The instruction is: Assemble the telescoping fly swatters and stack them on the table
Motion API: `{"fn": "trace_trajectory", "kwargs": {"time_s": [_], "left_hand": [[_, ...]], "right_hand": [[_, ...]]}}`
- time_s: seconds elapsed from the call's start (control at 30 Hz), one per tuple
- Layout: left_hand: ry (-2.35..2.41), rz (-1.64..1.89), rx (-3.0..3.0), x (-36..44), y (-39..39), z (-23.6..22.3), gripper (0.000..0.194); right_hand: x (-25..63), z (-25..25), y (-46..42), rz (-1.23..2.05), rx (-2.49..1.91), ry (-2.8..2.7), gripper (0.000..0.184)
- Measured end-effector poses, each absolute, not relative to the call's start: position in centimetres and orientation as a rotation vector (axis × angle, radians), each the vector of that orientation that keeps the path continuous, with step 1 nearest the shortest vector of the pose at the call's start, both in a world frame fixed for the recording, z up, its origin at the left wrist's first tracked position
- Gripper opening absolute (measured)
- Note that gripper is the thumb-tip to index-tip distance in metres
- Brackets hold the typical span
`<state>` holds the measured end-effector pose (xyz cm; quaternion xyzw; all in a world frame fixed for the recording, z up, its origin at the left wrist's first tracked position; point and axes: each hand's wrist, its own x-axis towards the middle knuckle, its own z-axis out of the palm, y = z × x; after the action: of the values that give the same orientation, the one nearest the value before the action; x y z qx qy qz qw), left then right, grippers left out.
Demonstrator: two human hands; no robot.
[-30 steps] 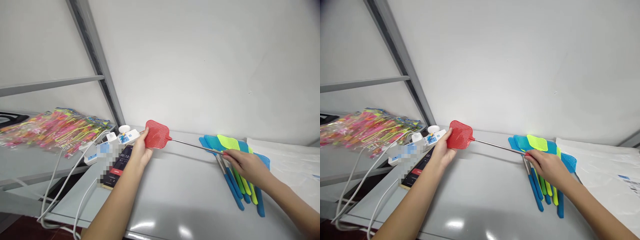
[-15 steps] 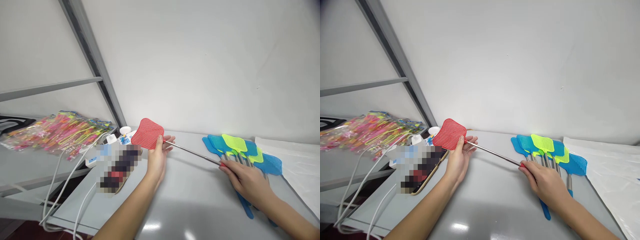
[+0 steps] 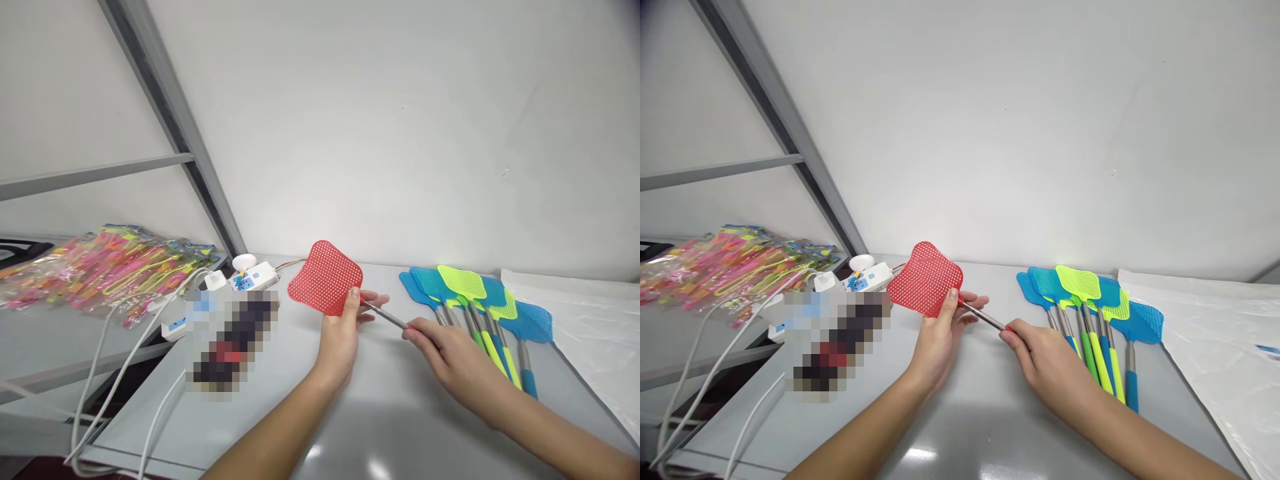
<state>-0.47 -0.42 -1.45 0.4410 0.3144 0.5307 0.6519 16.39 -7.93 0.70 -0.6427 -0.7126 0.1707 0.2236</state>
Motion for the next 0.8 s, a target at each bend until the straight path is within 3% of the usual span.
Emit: {"fn": "trace_trajectory", "kwargs": {"time_s": [0.2,0.43,0.53,0.67,0.8], "left_hand": [[0.702,1.242,1.013,-1.1,-0.1,-1.5,0.033],[0.675,1.204,0.991,-2.0,0.9,-1.3,0.033],[0.640,1.117,0.998,-2.3,1.2,-1.4,0.037],[0.613,1.012,1.055,-2.5,1.5,-2.1,0.046],[0.556,0.831,1.258,-2.1,1.2,-2.8,0.055]], "right_hand": [[14.7,2.7,-6.8,0.865,-1.722,-1.835,0.041],[14.7,1.7,-6.3,1.886,-1.389,-1.083,0.041],[15.0,1.2,-6.3,2.095,-1.258,-0.911,0.037],[15.1,1.5,-6.9,1.859,-1.341,-1.111,0.040],[16.1,1.8,-9.3,1.210,-1.551,-1.509,0.037]]}}
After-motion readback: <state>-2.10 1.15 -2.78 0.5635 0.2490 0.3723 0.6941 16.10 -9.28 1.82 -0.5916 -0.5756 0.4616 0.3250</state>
